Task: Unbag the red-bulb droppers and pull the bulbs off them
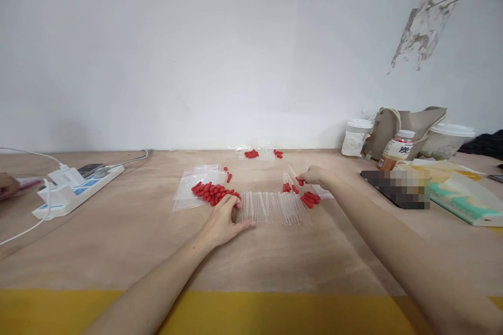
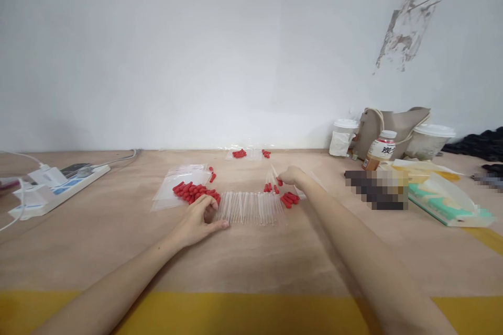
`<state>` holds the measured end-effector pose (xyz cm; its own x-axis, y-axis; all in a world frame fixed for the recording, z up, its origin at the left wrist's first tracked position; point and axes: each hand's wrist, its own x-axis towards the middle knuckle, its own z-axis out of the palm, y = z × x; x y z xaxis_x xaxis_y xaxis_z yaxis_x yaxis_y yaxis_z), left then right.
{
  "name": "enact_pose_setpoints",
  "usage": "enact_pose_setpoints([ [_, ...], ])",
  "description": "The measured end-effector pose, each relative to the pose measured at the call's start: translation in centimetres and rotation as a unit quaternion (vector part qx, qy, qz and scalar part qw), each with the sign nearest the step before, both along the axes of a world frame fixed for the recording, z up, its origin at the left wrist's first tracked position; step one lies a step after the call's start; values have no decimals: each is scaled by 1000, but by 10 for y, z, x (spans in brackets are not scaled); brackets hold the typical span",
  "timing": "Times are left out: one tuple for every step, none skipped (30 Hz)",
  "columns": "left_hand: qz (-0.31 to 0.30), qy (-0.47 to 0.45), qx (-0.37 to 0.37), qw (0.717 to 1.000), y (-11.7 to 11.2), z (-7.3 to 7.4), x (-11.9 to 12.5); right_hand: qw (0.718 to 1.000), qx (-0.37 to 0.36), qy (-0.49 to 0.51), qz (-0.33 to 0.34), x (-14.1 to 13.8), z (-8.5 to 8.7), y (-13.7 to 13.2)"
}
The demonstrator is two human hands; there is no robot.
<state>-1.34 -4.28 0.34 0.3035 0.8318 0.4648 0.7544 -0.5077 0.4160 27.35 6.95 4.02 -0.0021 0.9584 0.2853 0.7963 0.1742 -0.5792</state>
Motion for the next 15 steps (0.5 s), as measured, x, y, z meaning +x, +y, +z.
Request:
enact_pose_setpoints([
  [0, 1, 17, 1000, 0, 1, 0, 1000, -11, 2, 6, 1, 3, -5],
  [-1, -1, 32, 999, 0, 2, 1, 1000, -22, 3, 17, 1, 6, -11],
  [-2, -5, 45, 999, 0, 2, 1, 999, -30, 2, 28, 0, 7, -19],
  [-2, -10, 56, 998, 1, 2, 1, 999, -31, 5, 41, -1, 7, -27],
  [-1, -17, 65, 998, 1, 2, 1, 998, -26, 9, 55, -4, 6, -36],
  [2, -25, 73, 997, 1, 1, 2, 997, -15, 15, 71, -6, 4, -46],
  [8, -34, 81, 996, 2, 1, 2, 994, 18, 26, 106, -10, 0, -54],
  [12, -39, 90, 995, 1, 0, 3, 988, 66, 30, 134, -13, -5, -63],
  [16, -40, 99, 994, 1, -1, 4, 979, 115, 25, 166, -16, -12, -70],
  [15, -34, 111, 993, 0, -1, 5, 968, 162, 15, 191, -20, -19, -76],
  [10, -21, 123, 992, -1, -1, 7, 957, 199, -4, 210, -23, -26, -82],
  [1, -1, 137, 991, -3, -1, 9, 947, 240, -25, 211, -27, -33, -87],
  [-10, 22, 150, 988, -4, -1, 11, 938, 274, -52, 205, -30, -39, -91],
  [-21, 45, 165, 985, -5, -1, 13, 928, 303, -80, 201, -33, -45, -95],
  [-31, 67, 179, 981, -6, -2, 16, 917, 326, -105, 203, -37, -50, -99],
])
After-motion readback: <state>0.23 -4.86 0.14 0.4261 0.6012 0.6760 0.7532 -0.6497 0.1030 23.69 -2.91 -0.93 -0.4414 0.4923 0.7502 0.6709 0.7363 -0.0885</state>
